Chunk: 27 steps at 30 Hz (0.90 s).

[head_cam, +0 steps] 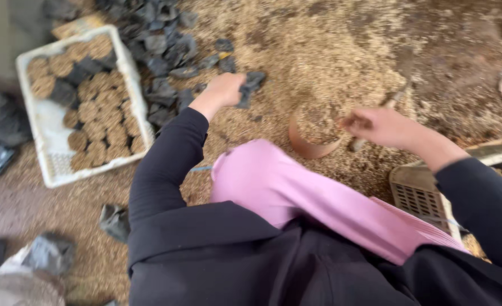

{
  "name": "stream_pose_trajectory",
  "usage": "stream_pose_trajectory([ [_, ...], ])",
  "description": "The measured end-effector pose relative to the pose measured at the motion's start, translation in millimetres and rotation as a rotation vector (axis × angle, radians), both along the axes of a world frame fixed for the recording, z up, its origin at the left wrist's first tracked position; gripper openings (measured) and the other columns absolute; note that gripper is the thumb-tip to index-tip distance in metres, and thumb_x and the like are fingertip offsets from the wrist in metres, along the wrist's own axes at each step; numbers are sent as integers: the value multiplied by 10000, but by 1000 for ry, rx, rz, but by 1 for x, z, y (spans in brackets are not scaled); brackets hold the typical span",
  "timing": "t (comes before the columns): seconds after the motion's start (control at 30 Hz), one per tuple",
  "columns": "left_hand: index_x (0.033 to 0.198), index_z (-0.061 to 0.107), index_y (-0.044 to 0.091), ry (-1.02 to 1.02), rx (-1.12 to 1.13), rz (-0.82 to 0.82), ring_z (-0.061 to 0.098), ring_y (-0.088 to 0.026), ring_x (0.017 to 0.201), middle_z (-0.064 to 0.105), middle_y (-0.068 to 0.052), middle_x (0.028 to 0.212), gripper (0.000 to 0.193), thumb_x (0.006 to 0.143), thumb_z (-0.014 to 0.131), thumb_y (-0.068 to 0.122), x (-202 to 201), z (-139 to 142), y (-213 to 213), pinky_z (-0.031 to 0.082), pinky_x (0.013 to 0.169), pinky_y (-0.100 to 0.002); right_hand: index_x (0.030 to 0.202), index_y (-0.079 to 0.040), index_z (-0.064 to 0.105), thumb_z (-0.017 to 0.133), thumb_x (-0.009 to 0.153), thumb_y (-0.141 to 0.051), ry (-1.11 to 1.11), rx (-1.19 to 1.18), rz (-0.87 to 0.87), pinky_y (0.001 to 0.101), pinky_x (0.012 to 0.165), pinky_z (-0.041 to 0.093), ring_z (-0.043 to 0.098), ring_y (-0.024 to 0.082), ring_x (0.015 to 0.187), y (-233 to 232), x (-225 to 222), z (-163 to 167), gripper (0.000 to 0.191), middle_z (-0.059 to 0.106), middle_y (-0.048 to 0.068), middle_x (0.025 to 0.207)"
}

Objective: The person repeatedly scoops sawdust-like substrate from a large pile into small black plastic nursery pots using both hands. They compact the substrate inside each pot and place the filled pots into a white plastic crate. The process is repeated continuously throughout the clip.

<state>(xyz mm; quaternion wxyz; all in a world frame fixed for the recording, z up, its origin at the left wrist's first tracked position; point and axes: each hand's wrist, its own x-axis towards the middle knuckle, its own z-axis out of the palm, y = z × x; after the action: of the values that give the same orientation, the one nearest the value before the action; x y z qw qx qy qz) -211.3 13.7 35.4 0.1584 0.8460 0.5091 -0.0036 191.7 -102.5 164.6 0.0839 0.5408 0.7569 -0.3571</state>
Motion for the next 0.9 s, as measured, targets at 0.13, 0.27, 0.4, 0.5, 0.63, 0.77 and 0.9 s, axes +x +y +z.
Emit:
stream_pose_trajectory([
  [0.13,1104,659,66,355,298,358,644,-350,1098,718,-148,1083,264,856,705,142,-86,-20,-50,496,929,-518,1227,-131,649,627,931,-256,-245,0,226,424,933,582,719,273,1044,-45,24,-27,322,738,103,1166],
  [0.27,1182,603,67,457,402,332,554,-373,1159,623,-151,1178,464,758,717,217,-88,-52,-128,472,896,-585,1238,-193,658,657,902,-291,-266,-154,168,376,945,622,775,203,1030,-73,46,-49,350,782,36,1154],
  [0.4,1497,494,257,180,-119,-104,310,-391,1463,379,-83,1587,608,938,672,416,-24,-91,-190,274,1093,-721,1304,-238,646,645,931,-348,-336,-208,97,376,993,613,773,210,1080,-73,58,-62,389,765,35,1221],
  [0.5,1420,589,268,-250,-182,-121,365,-452,1403,462,-58,1523,535,899,652,374,12,-117,-201,279,1052,-732,1331,-241,643,617,952,-343,-425,-192,86,387,1028,593,764,221,1115,-63,63,-70,394,761,48,1247],
  [0.63,1192,698,179,-312,-253,-97,564,-324,1217,629,-63,1252,271,942,595,207,23,-128,-182,478,1034,-484,1347,-231,644,619,952,-339,-446,-150,89,398,1033,587,778,251,1075,-52,72,-81,410,727,55,1305],
  [0.77,1045,709,112,-457,68,250,630,-327,1099,677,-112,1101,294,862,554,-60,-6,-106,-149,501,984,-459,1342,-241,647,629,934,-347,-397,-188,43,407,1014,600,765,249,1099,-44,83,-90,422,729,46,1314],
  [0.9,1257,636,59,-548,336,817,590,-391,1115,660,-198,1205,293,1007,599,208,-59,-81,-120,486,958,-478,1379,-254,629,637,933,-379,-446,-199,74,410,1020,600,760,260,1104,-42,86,-99,464,702,51,1353],
])
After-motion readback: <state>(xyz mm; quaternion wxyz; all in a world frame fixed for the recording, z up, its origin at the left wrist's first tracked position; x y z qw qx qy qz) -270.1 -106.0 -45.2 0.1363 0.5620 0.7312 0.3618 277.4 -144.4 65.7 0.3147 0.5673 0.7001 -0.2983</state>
